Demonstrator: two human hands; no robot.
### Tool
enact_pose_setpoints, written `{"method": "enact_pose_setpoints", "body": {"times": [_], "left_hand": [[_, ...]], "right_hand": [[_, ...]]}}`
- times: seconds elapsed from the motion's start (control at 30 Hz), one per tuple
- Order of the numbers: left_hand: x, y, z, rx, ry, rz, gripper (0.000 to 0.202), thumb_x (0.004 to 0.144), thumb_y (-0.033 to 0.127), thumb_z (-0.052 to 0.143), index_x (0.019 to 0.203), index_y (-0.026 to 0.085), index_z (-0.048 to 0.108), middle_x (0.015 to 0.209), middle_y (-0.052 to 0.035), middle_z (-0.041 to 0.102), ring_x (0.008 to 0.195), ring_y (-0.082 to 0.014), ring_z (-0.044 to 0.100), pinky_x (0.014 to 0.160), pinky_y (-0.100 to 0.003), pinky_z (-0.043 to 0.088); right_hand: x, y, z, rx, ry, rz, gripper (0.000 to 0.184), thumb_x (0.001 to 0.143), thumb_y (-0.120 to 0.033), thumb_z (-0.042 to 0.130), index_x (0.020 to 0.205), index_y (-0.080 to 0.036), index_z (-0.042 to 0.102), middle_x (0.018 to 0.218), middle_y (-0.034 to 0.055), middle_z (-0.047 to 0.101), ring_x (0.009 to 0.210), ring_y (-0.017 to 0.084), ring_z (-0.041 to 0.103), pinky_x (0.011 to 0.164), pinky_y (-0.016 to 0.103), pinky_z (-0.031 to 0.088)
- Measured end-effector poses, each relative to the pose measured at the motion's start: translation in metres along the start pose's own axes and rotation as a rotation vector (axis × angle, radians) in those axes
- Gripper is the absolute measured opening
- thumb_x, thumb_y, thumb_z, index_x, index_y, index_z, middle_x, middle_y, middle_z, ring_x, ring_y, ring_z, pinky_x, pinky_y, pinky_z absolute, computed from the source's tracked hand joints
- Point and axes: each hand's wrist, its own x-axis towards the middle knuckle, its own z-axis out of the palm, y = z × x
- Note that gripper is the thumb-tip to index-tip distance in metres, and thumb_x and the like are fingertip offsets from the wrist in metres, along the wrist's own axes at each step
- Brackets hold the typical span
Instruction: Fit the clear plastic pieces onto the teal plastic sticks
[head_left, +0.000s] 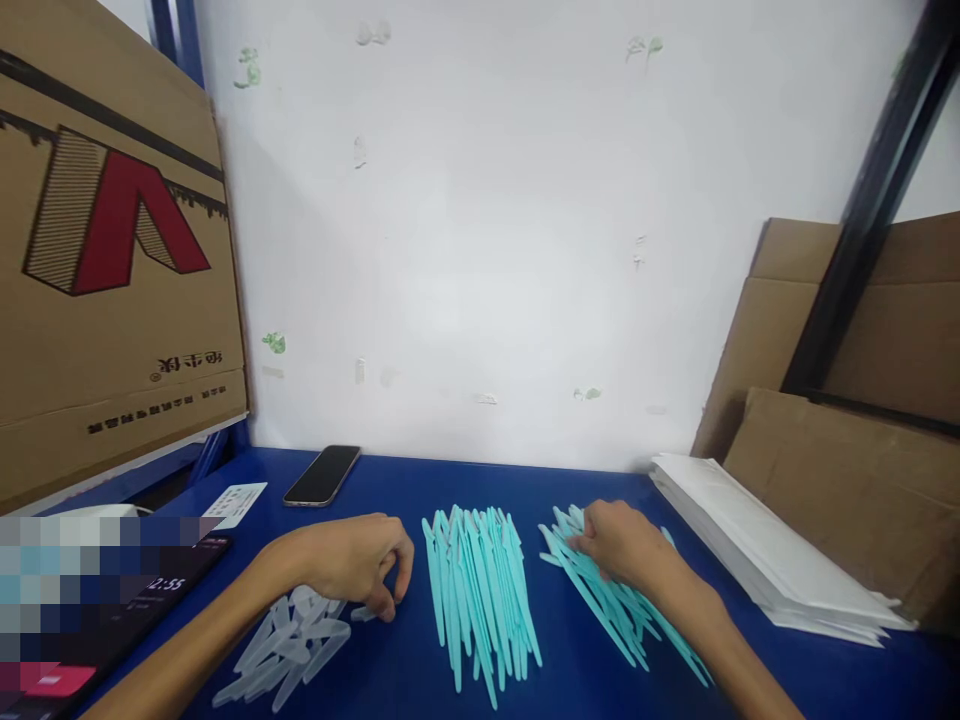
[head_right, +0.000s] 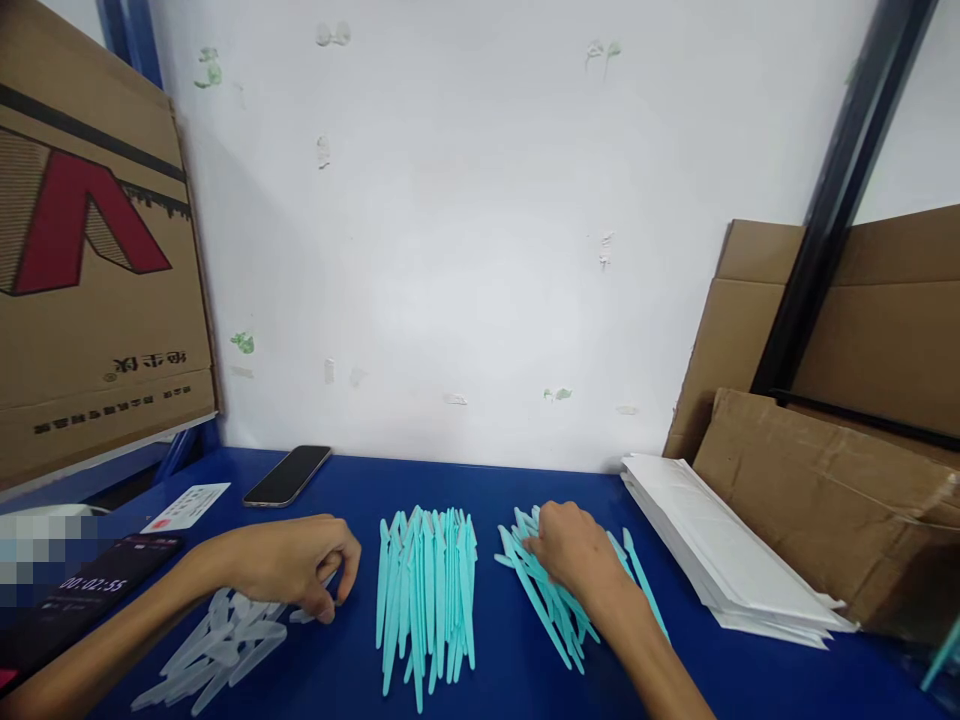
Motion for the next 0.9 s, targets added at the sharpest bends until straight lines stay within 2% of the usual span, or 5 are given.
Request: {"method": "enact_pose_setpoints", "body": {"times": [0.1,0.27,0.6,0.7,0.9], "left_hand": [[-0.004,-0.001,-0.005,-0.005,0.013,-0.012,0.022,0.062,0.032,0.078,0.08,0.022,0.073,0.051,0.0059,0.05,0.047,-0.0127,0.049,0.04,-0.021,0.03],[-0.007,-0.004,-0.008,0.018,-0.003,-0.038,0.02,0.059,0.033,0.079,0.076,0.023,0.074,0.048,0.0065,0.045,0.042,-0.0113,0.04,0.038,-0.023,0.023],[-0.006,0.0,-0.001,0.026,0.016,0.013,0.009,0.066,0.03,0.069,0.066,0.021,0.071,0.051,0.0033,0.054,0.043,-0.0125,0.042,0.038,-0.023,0.026],[-0.006,0.005,-0.002,0.012,0.1,0.053,0.01,0.072,0.029,0.063,0.067,0.021,0.066,0.053,0.0035,0.053,0.045,-0.0124,0.042,0.041,-0.023,0.028],[0.01,0.016,0.007,-0.132,0.421,0.174,0.018,0.089,0.035,0.05,0.078,0.021,0.056,0.056,0.0066,0.042,0.049,-0.0112,0.034,0.048,-0.023,0.028]], "right_hand": [[-0.001,-0.004,-0.002,-0.047,0.092,-0.043,0.037,0.095,-0.045,0.051,0.074,-0.017,0.064,0.071,0.0112,0.069,0.063,0.024,0.063,0.052,0.028,0.028],[-0.014,-0.025,-0.001,-0.026,0.233,-0.365,0.049,0.103,-0.049,0.027,0.078,-0.021,0.059,0.062,0.0025,0.061,0.055,0.018,0.054,0.053,0.027,0.023],[-0.022,-0.045,0.031,-0.145,0.218,-0.57,0.034,0.092,-0.027,0.043,0.058,-0.019,0.045,0.048,-0.0001,0.049,0.044,0.012,0.036,0.052,0.03,0.015],[-0.022,-0.045,0.033,-0.133,0.215,-0.57,0.034,0.09,-0.026,0.043,0.057,-0.018,0.043,0.047,-0.0002,0.048,0.044,0.012,0.034,0.052,0.03,0.014],[-0.021,-0.043,0.032,-0.103,0.209,-0.557,0.029,0.088,-0.024,0.046,0.06,-0.019,0.046,0.049,-0.0004,0.05,0.045,0.012,0.037,0.052,0.03,0.014]]}}
